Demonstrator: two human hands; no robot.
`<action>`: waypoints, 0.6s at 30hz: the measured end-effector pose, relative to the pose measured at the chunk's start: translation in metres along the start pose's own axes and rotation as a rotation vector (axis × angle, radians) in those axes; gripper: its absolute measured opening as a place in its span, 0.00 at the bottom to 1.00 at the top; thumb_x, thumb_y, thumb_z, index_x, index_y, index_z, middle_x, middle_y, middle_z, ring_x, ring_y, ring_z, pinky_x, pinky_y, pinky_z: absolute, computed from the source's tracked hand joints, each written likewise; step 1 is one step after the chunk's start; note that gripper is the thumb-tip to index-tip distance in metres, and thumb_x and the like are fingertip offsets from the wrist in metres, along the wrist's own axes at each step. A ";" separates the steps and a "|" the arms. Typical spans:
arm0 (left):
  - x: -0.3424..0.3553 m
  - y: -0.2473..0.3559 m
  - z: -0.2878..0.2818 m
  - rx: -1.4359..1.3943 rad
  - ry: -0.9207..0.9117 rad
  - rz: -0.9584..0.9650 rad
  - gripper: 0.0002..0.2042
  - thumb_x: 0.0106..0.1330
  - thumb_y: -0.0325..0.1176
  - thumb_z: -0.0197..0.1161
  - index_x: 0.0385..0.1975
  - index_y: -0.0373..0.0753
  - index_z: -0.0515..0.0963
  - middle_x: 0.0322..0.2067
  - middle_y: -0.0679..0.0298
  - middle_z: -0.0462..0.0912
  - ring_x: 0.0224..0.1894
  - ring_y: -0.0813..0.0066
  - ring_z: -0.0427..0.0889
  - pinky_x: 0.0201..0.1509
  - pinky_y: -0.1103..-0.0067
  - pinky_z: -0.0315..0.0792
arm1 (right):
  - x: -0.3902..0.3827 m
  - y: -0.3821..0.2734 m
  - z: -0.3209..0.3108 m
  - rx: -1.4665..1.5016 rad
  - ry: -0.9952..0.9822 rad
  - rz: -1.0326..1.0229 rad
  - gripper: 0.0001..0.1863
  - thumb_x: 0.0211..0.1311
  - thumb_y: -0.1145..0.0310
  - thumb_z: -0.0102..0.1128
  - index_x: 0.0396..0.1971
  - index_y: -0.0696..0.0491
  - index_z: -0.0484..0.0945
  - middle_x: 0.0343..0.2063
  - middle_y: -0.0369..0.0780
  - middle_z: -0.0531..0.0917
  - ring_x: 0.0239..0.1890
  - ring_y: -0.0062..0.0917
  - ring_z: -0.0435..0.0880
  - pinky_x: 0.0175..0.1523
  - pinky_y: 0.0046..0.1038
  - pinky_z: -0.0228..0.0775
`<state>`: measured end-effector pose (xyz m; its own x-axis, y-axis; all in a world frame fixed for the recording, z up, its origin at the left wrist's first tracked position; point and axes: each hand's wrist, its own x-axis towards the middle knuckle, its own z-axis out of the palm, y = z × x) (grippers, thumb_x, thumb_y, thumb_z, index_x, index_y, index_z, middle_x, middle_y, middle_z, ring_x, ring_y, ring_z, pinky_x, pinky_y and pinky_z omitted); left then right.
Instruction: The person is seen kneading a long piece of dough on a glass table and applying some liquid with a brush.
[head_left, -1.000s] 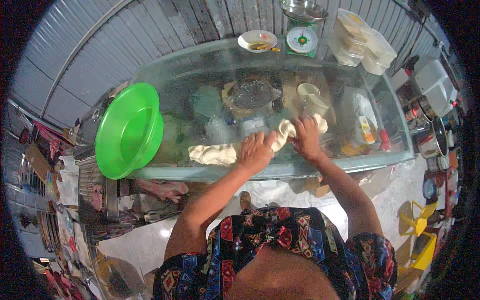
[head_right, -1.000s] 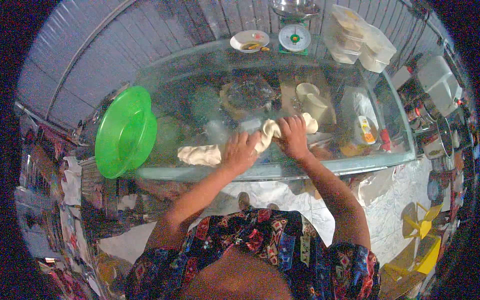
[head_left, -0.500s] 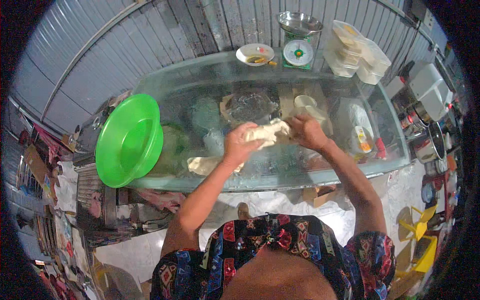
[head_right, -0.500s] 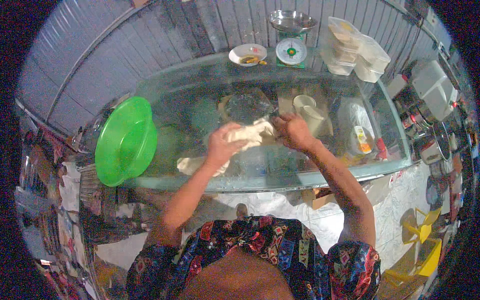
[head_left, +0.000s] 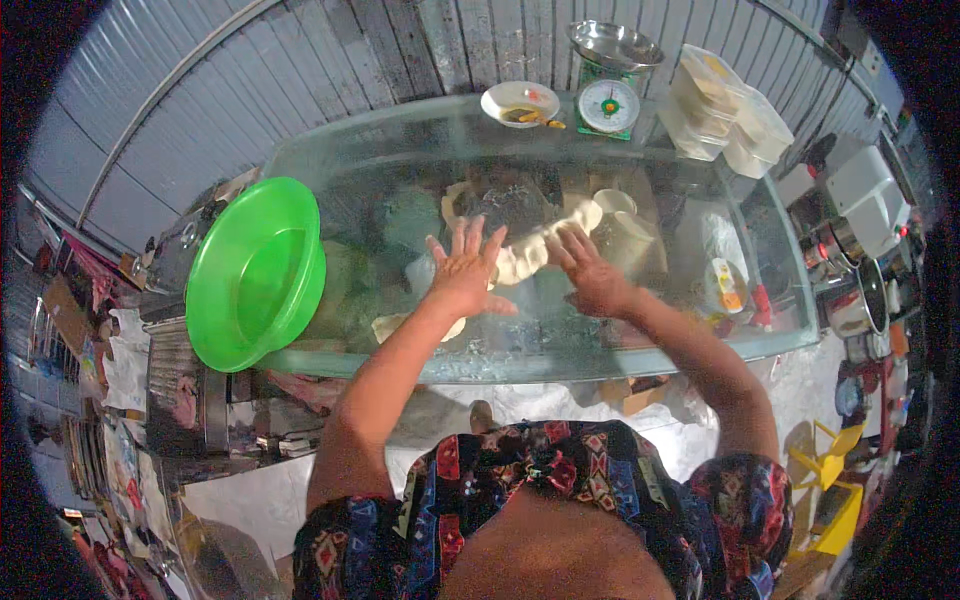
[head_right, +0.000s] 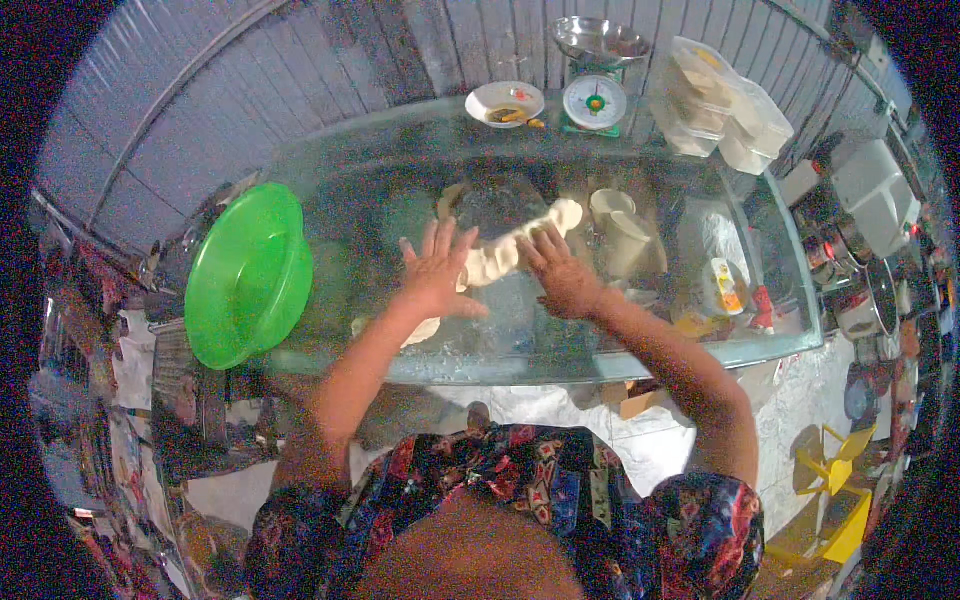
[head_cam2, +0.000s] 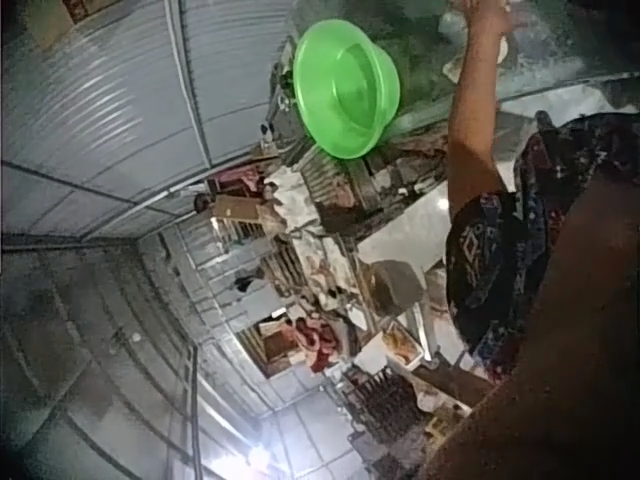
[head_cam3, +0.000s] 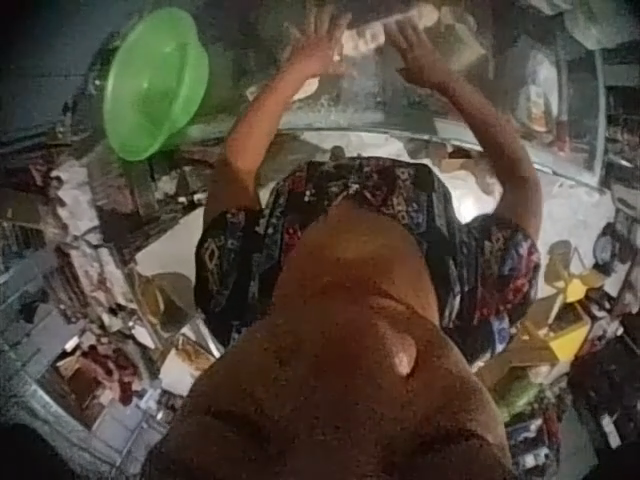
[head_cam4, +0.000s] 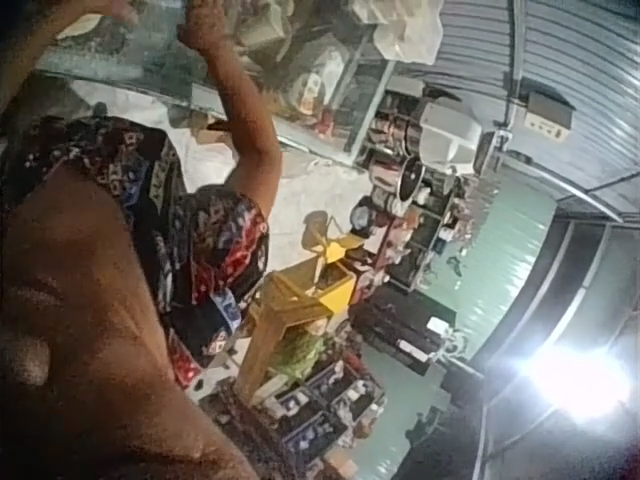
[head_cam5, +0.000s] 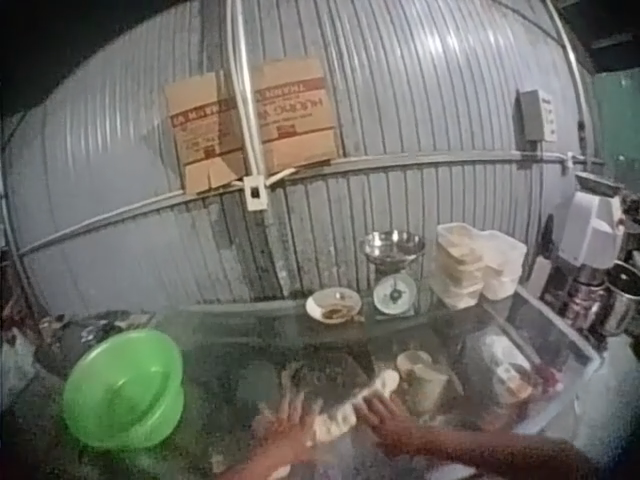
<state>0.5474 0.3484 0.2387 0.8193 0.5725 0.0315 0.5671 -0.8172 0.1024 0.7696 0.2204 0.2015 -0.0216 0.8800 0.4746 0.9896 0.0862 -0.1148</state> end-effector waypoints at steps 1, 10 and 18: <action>-0.007 0.002 -0.003 -0.013 -0.091 0.054 0.58 0.34 0.62 0.75 0.70 0.55 0.53 0.71 0.51 0.41 0.73 0.46 0.41 0.67 0.39 0.40 | -0.005 0.017 -0.016 0.155 -0.243 -0.113 0.34 0.51 0.71 0.62 0.63 0.48 0.66 0.54 0.40 0.74 0.60 0.40 0.68 0.64 0.42 0.59; 0.034 0.045 0.005 -0.141 -0.194 -0.057 0.59 0.40 0.70 0.67 0.69 0.39 0.52 0.64 0.47 0.63 0.69 0.43 0.56 0.65 0.38 0.43 | 0.043 0.022 -0.026 0.072 -0.429 0.067 0.41 0.56 0.36 0.56 0.65 0.43 0.64 0.63 0.43 0.69 0.65 0.45 0.63 0.65 0.54 0.52; 0.028 0.044 0.041 -0.006 0.053 0.002 0.40 0.48 0.58 0.68 0.59 0.40 0.68 0.44 0.56 0.79 0.53 0.57 0.74 0.54 0.56 0.63 | 0.034 0.024 0.016 -0.045 -0.124 -0.018 0.28 0.60 0.38 0.48 0.42 0.45 0.82 0.37 0.42 0.82 0.41 0.40 0.77 0.45 0.50 0.61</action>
<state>0.5989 0.3262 0.2038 0.8147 0.5737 0.0842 0.5649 -0.8180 0.1081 0.7906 0.2597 0.2009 -0.0543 0.9298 0.3639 0.9942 0.0841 -0.0666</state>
